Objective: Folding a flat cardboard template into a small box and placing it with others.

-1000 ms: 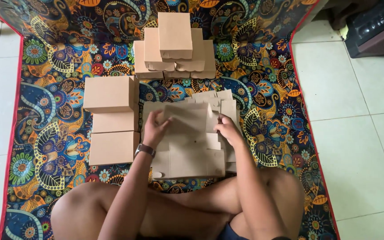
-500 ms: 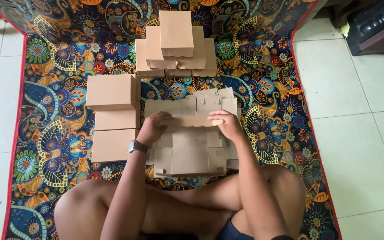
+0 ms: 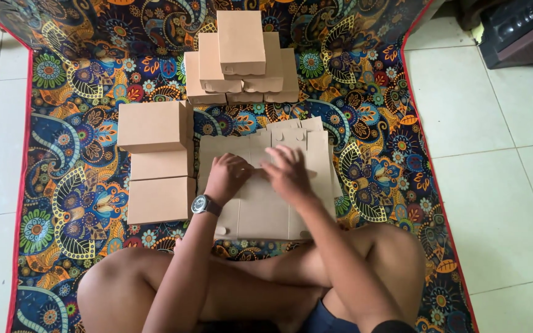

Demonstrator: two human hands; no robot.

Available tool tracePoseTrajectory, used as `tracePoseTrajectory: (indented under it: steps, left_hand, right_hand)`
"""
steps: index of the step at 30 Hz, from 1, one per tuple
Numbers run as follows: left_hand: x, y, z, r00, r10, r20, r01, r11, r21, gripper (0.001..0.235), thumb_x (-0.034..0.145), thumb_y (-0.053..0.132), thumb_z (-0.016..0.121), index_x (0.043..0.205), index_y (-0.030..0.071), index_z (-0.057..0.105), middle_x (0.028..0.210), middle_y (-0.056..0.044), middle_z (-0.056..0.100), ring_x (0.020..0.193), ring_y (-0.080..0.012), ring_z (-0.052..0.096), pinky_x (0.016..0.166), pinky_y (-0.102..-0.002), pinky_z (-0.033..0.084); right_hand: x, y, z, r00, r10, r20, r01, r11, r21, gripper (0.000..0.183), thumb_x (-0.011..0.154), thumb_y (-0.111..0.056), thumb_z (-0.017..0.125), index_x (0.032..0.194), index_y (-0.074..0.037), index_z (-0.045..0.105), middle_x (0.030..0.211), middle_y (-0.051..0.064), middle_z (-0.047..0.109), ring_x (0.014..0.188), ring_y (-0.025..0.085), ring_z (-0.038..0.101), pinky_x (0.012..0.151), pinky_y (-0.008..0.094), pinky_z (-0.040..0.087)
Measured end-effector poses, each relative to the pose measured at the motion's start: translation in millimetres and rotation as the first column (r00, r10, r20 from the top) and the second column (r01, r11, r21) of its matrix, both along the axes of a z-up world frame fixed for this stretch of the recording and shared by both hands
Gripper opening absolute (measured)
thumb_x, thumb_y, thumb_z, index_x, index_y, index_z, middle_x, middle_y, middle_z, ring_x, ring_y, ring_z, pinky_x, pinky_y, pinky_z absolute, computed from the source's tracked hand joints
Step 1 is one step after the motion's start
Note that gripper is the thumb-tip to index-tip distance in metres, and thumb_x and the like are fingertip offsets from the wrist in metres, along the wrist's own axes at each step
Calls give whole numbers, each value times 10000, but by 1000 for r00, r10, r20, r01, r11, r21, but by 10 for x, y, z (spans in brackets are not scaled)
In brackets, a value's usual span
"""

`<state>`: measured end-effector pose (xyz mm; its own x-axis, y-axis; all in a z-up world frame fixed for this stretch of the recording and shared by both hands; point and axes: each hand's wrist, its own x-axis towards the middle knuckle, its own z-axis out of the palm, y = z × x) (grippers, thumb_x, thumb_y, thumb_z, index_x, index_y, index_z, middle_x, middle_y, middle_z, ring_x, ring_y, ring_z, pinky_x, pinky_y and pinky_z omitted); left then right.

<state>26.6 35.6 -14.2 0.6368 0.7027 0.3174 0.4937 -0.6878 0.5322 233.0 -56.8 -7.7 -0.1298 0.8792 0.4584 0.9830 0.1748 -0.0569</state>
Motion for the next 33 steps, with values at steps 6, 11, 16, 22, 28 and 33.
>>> tracePoseTrajectory:
  steps: [6, 11, 16, 22, 28, 33]
  left_hand:
    - [-178, 79, 28, 999, -7, 49, 6, 999, 35, 42, 834, 278, 791, 811, 251, 768, 868, 82, 744, 944, -168, 663, 927, -382, 436]
    - [-202, 83, -6, 991, 67, 118, -62, 997, -43, 38, 884, 273, 782, 849, 275, 767, 909, 78, 761, 905, -171, 692, 887, -368, 474]
    - [-200, 23, -125, 1000, 20, -15, -19, 998, 68, 31, 820, 202, 755, 829, 227, 739, 1097, 14, 771, 925, -251, 724, 796, -410, 538]
    - [52, -268, -825, 851, 47, -524, 30, 990, 137, 529, 791, 218, 718, 1309, 186, 617, 1302, -68, 664, 1199, -289, 625, 996, -445, 497]
    - [52, -463, -783, 783, 22, -622, 30, 997, 73, 507, 859, 181, 658, 1365, 191, 626, 1533, -102, 486, 1437, -336, 422, 1104, -462, 435]
    - [49, -452, -879, 743, -27, -668, 1, 999, -39, 669, 857, 200, 589, 1519, 229, 489, 1643, -75, 331, 1533, -334, 283, 1192, -469, 372]
  right_hand:
    - [116, -85, 270, 996, -49, -72, 49, 999, 5, 80, 793, -245, 845, 803, -206, 776, 1218, 21, 695, 1272, 335, 545, 1011, 714, 404]
    - [457, -226, 188, 994, -110, -7, 110, 994, -2, 51, 848, -349, 817, 861, -303, 800, 1101, -46, 744, 1184, 217, 597, 1018, 505, 457]
    - [339, -313, 246, 994, -67, -89, 57, 992, -113, 29, 819, -140, 759, 821, -165, 743, 1156, 58, 725, 1128, 296, 653, 914, 475, 542]
    - [140, -313, -217, 996, -40, -77, -2, 880, -475, 147, 779, 46, 637, 886, -55, 646, 1108, 131, 681, 1076, 350, 661, 875, 468, 553]
    - [-325, -297, 450, 953, -110, -282, -152, 634, -759, 674, 904, -532, 579, 1368, -46, 522, 1485, 154, 462, 1451, 344, 352, 1186, 589, 276]
    - [-527, -132, 177, 925, -145, -352, -197, 610, -768, 805, 1074, -633, 180, 1610, -37, 263, 1694, 166, 225, 1585, 314, 157, 1258, 604, 88]
